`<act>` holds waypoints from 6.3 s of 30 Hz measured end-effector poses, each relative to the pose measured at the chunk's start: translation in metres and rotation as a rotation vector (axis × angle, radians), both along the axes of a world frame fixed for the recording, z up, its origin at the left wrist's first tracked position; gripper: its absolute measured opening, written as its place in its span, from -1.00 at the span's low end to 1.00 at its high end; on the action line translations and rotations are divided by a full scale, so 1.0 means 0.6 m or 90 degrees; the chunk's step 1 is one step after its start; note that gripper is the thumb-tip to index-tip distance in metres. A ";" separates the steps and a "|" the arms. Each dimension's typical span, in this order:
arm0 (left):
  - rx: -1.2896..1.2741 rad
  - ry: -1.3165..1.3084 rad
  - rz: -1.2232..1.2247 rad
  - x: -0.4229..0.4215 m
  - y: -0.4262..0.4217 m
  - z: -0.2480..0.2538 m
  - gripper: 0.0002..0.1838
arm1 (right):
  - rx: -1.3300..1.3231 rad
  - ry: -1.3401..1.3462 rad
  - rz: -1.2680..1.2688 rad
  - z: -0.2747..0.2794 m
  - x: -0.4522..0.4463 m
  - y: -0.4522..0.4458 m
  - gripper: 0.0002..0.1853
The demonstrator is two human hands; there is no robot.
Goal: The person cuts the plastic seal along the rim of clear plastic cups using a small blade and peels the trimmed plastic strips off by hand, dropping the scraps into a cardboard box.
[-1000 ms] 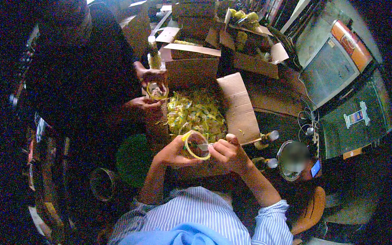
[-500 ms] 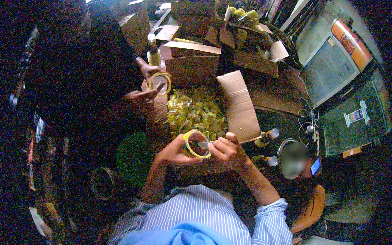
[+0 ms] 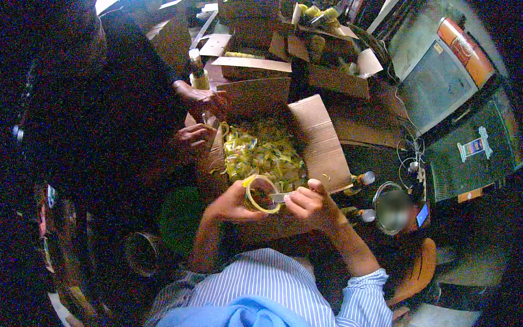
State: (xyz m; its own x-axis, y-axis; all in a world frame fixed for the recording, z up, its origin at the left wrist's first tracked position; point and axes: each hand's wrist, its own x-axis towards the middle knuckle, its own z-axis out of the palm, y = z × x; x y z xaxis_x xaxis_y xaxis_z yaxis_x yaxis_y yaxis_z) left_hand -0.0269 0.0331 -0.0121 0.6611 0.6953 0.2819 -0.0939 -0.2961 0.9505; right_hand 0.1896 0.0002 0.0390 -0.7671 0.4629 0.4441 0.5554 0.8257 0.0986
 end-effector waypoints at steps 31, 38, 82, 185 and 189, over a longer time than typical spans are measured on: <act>0.121 0.096 0.009 -0.015 0.046 0.037 -0.37 | -0.031 -0.043 -0.093 0.014 -0.017 0.007 -0.88; 0.091 0.047 -0.039 -0.007 0.048 0.022 -0.40 | 0.007 -0.028 -0.091 0.007 -0.017 0.002 -0.87; -0.208 -0.001 -0.222 0.027 0.021 0.002 -0.30 | -0.005 0.044 -0.070 -0.010 0.012 -0.014 -0.82; -0.205 -0.061 -0.232 0.033 0.025 -0.027 -0.26 | 0.143 -0.086 0.024 -0.005 0.038 -0.002 -0.90; -0.147 -0.017 -0.070 0.028 0.003 0.008 -0.23 | 0.145 -0.100 -0.014 0.000 0.037 0.000 -0.96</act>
State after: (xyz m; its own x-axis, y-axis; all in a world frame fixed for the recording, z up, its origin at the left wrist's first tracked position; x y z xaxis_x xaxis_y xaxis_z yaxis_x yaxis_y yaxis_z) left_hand -0.0099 0.0347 -0.0073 0.7306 0.6678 0.1424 -0.1395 -0.0581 0.9885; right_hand 0.2120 0.0002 0.0389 -0.8260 0.3814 0.4151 0.5357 0.7603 0.3673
